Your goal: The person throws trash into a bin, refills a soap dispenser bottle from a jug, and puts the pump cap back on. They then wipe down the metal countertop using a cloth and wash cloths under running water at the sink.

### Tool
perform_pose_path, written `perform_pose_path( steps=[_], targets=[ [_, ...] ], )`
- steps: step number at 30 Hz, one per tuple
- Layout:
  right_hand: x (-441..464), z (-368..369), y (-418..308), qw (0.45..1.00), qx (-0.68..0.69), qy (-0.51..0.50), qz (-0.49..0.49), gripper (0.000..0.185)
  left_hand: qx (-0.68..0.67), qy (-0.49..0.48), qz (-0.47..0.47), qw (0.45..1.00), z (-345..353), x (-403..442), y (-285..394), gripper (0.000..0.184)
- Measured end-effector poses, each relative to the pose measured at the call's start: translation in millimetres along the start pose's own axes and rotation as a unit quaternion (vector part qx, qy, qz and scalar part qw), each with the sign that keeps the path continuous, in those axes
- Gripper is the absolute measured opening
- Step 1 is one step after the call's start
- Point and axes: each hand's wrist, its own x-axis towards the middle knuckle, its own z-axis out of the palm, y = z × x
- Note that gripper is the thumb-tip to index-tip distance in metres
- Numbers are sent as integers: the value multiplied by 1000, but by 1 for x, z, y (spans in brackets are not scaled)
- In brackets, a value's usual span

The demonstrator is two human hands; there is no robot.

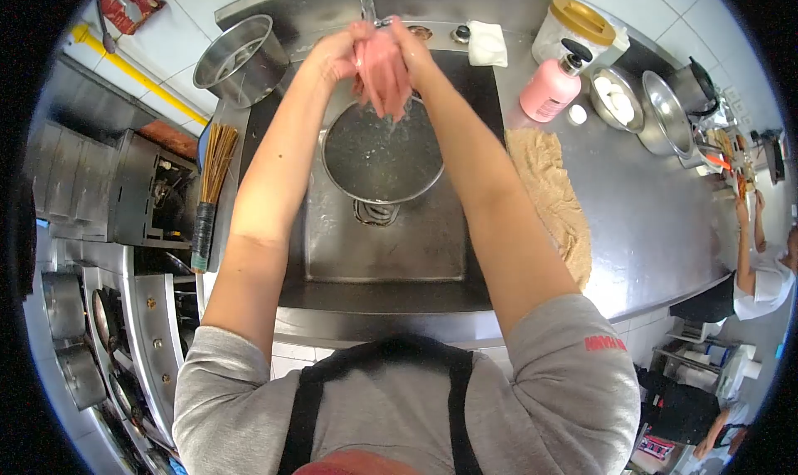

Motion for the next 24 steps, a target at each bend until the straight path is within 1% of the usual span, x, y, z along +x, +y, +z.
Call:
perform_pose_path(
  steps=[2, 3, 4, 6, 7, 8, 9, 10, 11, 12, 13, 14, 15, 16, 17, 18, 19, 20, 21, 22, 23, 24],
  targets=[
    [-3, -2, 31, 988, 150, -28, -15, 45, 16, -34, 109, 993, 3, 4, 17, 21],
    [-4, -3, 37, 968, 213, -129, -20, 35, -16, -32, 105, 994, 7, 0, 21, 22],
    [10, 2, 44, 968, 214, -130, -20, 35, -15, -31, 105, 994, 2, 4, 18, 22],
    [50, 19, 64, 927, 318, -97, -175, 38, -45, 5, 81, 996, -18, 17, -2, 12],
    [30, 38, 40, 927, 370, -48, -46, 36, -44, 5, 79, 996, -25, 20, -18, 12],
    [21, 45, 38, 927, 370, -46, -49, 36, -53, 25, 112, 992, -28, 21, -36, 10],
    [17, 49, 35, 984, 78, 102, -125, 26, -63, 43, 147, 986, -32, 26, -49, 9],
    [11, 50, 33, 927, -222, 241, -184, 18, -65, 40, 147, 986, -44, 38, -56, 9],
    [4, 49, 31, 930, -235, 187, -212, 17, -155, -39, 86, 983, -59, 54, -60, 10],
    [4, 42, 24, 930, -237, 187, -211, 17, -242, -116, 23, 963, -69, 62, -62, 12],
    [6, 32, 13, 888, -406, 163, -139, 16, -243, -114, 24, 963, -69, 57, -62, 12],
    [11, 22, 2, 815, -561, 131, -64, 17, -209, -87, 38, 973, -67, 48, -61, 12],
    [19, 14, -11, 741, -664, 54, -89, 15, -173, -60, 48, 982, -61, 35, -60, 13],
    [27, 12, -18, 741, -664, 54, -88, 15, -135, -35, 57, 989, -53, 24, -58, 16],
    [34, 10, -27, 853, -515, 20, -80, 15, -98, -13, 67, 993, -45, 17, -55, 19],
    [39, 9, -34, 934, -350, -16, -70, 15, -61, 10, 81, 995, -37, 11, -51, 22],
    [38, 12, -42, 933, -352, -16, -71, 15, -109, -75, 58, 989, -35, 10, -50, 24],
    [37, 17, -50, 937, -346, -48, -18, 12, -110, -76, 60, 989, -31, 11, -49, 24],
    [36, 20, -56, 937, -338, -78, 34, 9, -24, -52, 63, 996, -25, 13, -50, 25],
    [37, 20, -60, 937, -338, -76, 34, 9, 62, -28, 65, 996, -19, 12, -49, 26],
    [37, 19, -62, 936, -344, -67, 11, 8, 53, -68, 40, 995, -17, 10, -43, 30],
    [37, 19, -64, 935, -350, -59, -11, 7, 53, -69, 38, 995, -15, 8, -37, 30]
  ],
)
